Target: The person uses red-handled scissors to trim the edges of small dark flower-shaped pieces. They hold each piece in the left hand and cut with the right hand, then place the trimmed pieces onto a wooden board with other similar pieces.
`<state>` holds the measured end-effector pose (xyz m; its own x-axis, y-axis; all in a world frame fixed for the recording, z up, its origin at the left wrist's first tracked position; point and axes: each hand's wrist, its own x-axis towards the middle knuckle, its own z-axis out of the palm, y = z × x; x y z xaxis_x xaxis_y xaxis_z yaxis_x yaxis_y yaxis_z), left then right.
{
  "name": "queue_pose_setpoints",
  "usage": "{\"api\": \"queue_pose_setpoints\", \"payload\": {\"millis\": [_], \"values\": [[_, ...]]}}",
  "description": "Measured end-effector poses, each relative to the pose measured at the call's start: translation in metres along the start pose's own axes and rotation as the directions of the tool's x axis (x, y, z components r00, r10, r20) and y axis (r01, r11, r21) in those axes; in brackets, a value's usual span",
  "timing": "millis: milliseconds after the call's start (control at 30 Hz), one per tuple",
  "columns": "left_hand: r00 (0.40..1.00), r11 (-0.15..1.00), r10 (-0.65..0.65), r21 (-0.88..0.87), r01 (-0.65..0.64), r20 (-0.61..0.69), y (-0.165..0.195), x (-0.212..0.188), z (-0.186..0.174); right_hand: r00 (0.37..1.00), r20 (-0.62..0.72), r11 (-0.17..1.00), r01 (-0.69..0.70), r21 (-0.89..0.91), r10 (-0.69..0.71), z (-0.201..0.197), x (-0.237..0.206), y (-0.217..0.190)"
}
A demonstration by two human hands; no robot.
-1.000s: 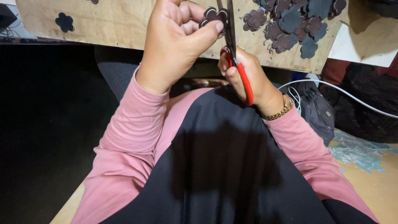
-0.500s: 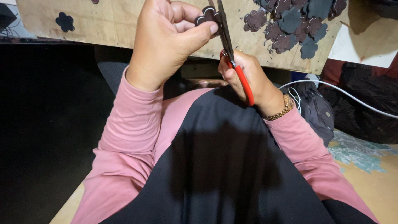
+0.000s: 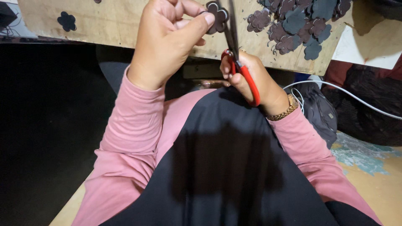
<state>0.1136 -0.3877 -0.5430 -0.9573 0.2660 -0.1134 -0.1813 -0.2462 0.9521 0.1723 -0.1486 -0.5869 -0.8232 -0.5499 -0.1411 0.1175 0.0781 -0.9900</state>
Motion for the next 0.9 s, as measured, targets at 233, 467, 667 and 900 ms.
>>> {"api": "queue_pose_setpoints", "payload": {"millis": [233,467,667,900], "values": [[0.995,0.995,0.091,-0.047,-0.09,0.035,0.003,-0.056,-0.11,0.966,-0.234,0.948,0.17,0.268,-0.107,0.122,0.058,0.018],[0.988,0.993,-0.059,-0.094,0.073,0.142,-0.009,-0.038,-0.21,0.915,-0.39,0.926,0.234,0.297,-0.106,0.181,0.162,0.039],[0.984,0.994,-0.086,-0.052,0.095,0.155,-0.031,-0.029,-0.268,0.91,-0.383,0.959,0.236,0.159,-0.161,0.219,0.2,0.069],[0.979,0.985,-0.104,-0.114,0.126,0.176,-0.054,-0.047,-0.399,0.966,-0.257,0.999,0.044,0.026,-0.036,0.307,0.277,0.088]]}}
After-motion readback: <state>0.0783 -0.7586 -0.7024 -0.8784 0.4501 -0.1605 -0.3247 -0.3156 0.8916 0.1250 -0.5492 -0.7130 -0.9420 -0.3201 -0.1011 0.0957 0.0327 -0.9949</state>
